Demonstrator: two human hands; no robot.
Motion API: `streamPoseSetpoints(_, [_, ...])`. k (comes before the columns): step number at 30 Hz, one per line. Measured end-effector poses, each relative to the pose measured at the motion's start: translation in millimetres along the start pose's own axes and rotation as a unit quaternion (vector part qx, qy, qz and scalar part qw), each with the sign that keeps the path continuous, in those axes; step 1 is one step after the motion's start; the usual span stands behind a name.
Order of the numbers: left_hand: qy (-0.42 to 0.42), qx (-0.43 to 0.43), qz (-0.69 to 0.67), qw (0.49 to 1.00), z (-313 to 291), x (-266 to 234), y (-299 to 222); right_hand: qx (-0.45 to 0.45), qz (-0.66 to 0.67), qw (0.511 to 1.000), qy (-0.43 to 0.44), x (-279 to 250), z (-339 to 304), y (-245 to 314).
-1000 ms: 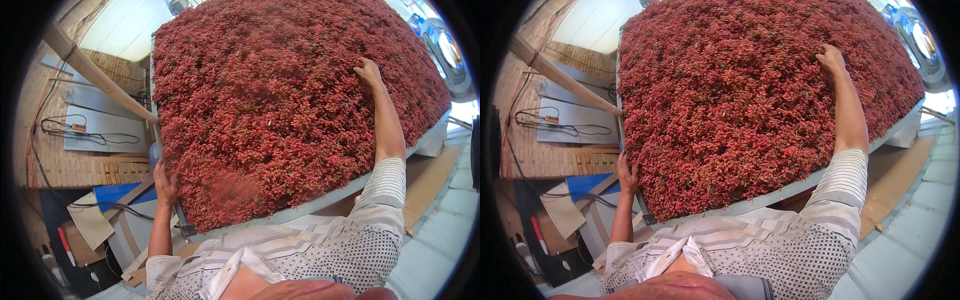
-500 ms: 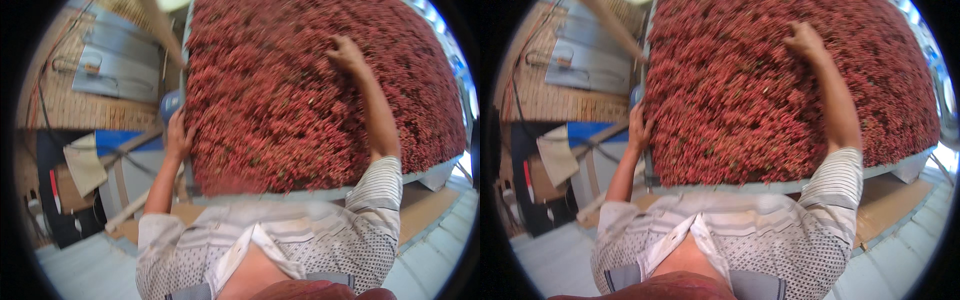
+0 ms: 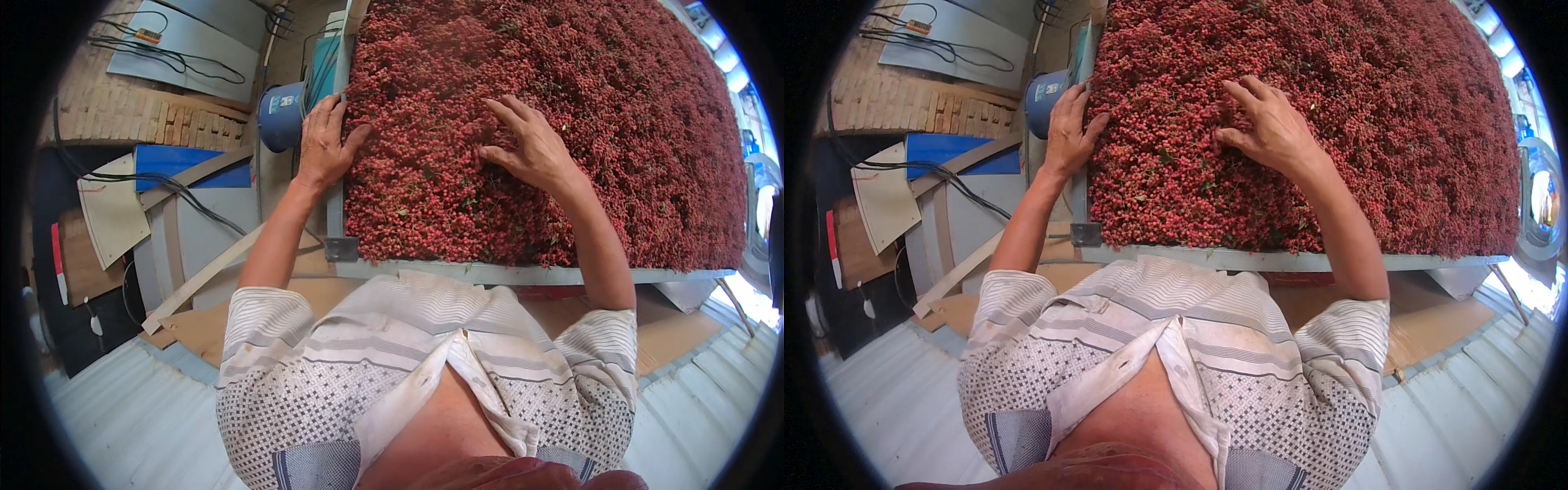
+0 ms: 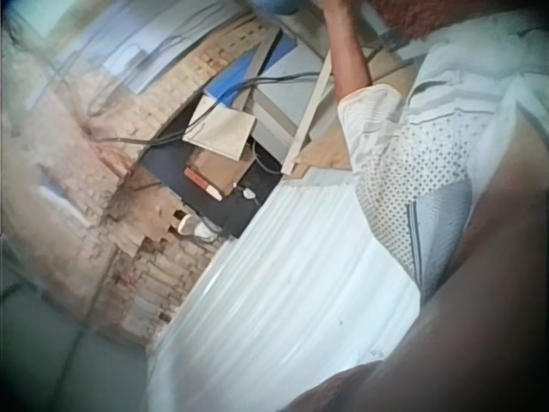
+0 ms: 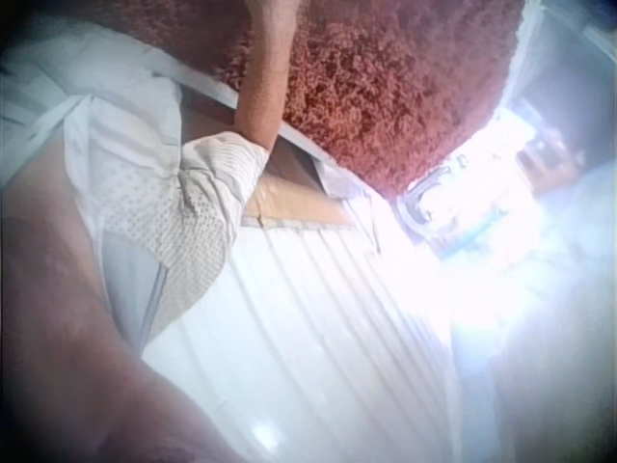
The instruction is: The person spreads and sifts through a large pile of small red berries on an elevated metal screen by hand, occasionally using a pitchfork to move portions of the berries.
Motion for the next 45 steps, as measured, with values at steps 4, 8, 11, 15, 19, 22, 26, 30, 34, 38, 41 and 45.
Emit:
streamPoseSetpoints(4, [-0.018,-0.005,0.028,0.999,-5,-5,-1,-0.037,0.055,0.996,-0.059,-8,-23,11])
streamPoseSetpoints(8, [-0.057,0.021,0.009,0.998,5,-35,-32,-0.028,-0.061,0.996,0.064,61,-47,19])
streamPoseSetpoints(11, [-0.02,0.095,-0.126,0.987,38,-30,-81,-0.006,-0.03,0.997,0.073,64,-49,9])
streamPoseSetpoints(15, [0.063,0.213,-0.131,0.966,65,4,-155,-0.021,0.047,0.999,-0.002,2,-51,9])
streamPoseSetpoints(19, [0.307,0.19,-0.047,0.931,50,82,-167,0.063,-0.072,0.977,-0.192,-56,-43,-52])
streamPoseSetpoints(22, [0.331,0.208,-0.083,0.917,67,87,-183,0.197,-0.066,0.97,-0.124,-43,-60,-168])
streamPoseSetpoints(26, [0.14,0.209,-0.076,0.965,128,59,-161,0.156,0.048,0.961,-0.224,-36,-80,-199])
streamPoseSetpoints(30, [0.054,0.095,0.025,0.994,197,72,-106,0.157,0.09,0.948,-0.261,-61,-78,-176])
streamPoseSetpoints(34, [0.152,0.024,-0.023,0.988,241,115,-65,0.168,0.128,0.94,-0.267,-79,-77,-149])
streamPoseSetpoints(38, [0.1,-0.048,-0.172,0.979,254,113,-34,0.154,0.177,0.935,-0.266,-81,-82,-127])
streamPoseSetpoints(41, [-0.006,-0.061,-0.204,0.977,248,72,-28,0.169,0.211,0.931,-0.245,-80,-80,-114])
streamPoseSetpoints(45, [-0.224,0.077,-0.069,0.969,226,18,-33,0.139,0.242,0.933,-0.226,-65,-69,-107])
Point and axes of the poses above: each hand's wrist, its own z-axis towards the middle knuckle, its own x-axis out of the palm, y = z × x, the point moved 9 cm from there along z, towards the middle knuckle, and after that the axes turned 6 degrees about x, right-handed, at the moved point
